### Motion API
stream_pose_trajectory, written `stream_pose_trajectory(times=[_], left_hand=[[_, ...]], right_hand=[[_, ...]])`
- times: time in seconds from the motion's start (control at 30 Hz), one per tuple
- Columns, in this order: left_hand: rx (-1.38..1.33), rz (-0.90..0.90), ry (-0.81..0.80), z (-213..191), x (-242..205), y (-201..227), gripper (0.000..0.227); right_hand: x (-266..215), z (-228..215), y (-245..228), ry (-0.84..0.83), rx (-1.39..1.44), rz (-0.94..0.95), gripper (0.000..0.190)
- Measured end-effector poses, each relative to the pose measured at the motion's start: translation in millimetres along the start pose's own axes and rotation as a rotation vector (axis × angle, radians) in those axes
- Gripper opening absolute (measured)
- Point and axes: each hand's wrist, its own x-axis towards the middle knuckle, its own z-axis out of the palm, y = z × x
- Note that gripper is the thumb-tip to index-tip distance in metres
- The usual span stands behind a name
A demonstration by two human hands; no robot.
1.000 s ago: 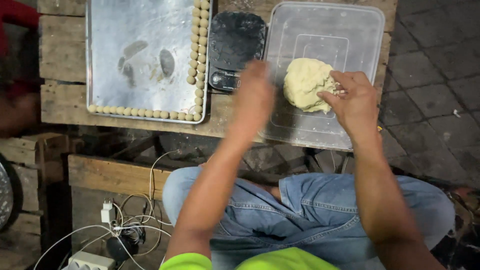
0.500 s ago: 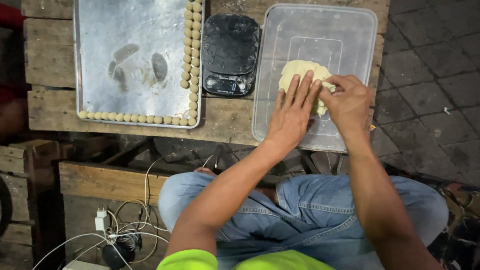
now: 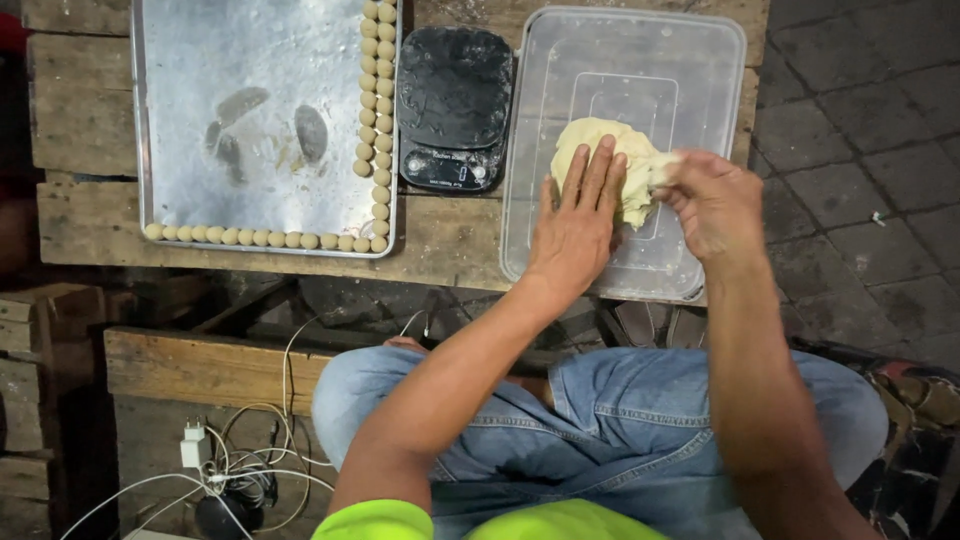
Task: The person repeatedly pinches off small pieces of dough from a larger mass, weighs each piece on a digital scale, rolls it into a ball, and places it in a row on a metal tray. The process continues with consistent hand motions and placement.
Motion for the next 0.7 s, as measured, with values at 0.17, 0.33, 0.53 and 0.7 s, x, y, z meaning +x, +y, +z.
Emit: stream_pose_trajectory(times=[0.17,0.33,0.53,0.7], left_hand=[[-0.288,0.049,0.081,-22.6,10.1,-9.8,0.076],[-0.583,0.046,0.516,-34.2,21.2,-12.3,0.054],[-0.797,-0.076,0.408,-46.5,28.4,-39.0,0.030],[-1.013,-0.425,0.512,-46.5,45.1,-97.9,0.020]], right_hand=[[-39.4,32.3,-54.7,0.000,-0.139,-0.243,0.015],[-42.1,48.5,-27.5,-0.134,-0.223,-0.207,0.035],[-57.2,65.9,-36.8,-0.337,-0.247,-0.197,0.055],[-46.0,56.3,-34.1,-0.167,-0.258,-0.288,0.047]])
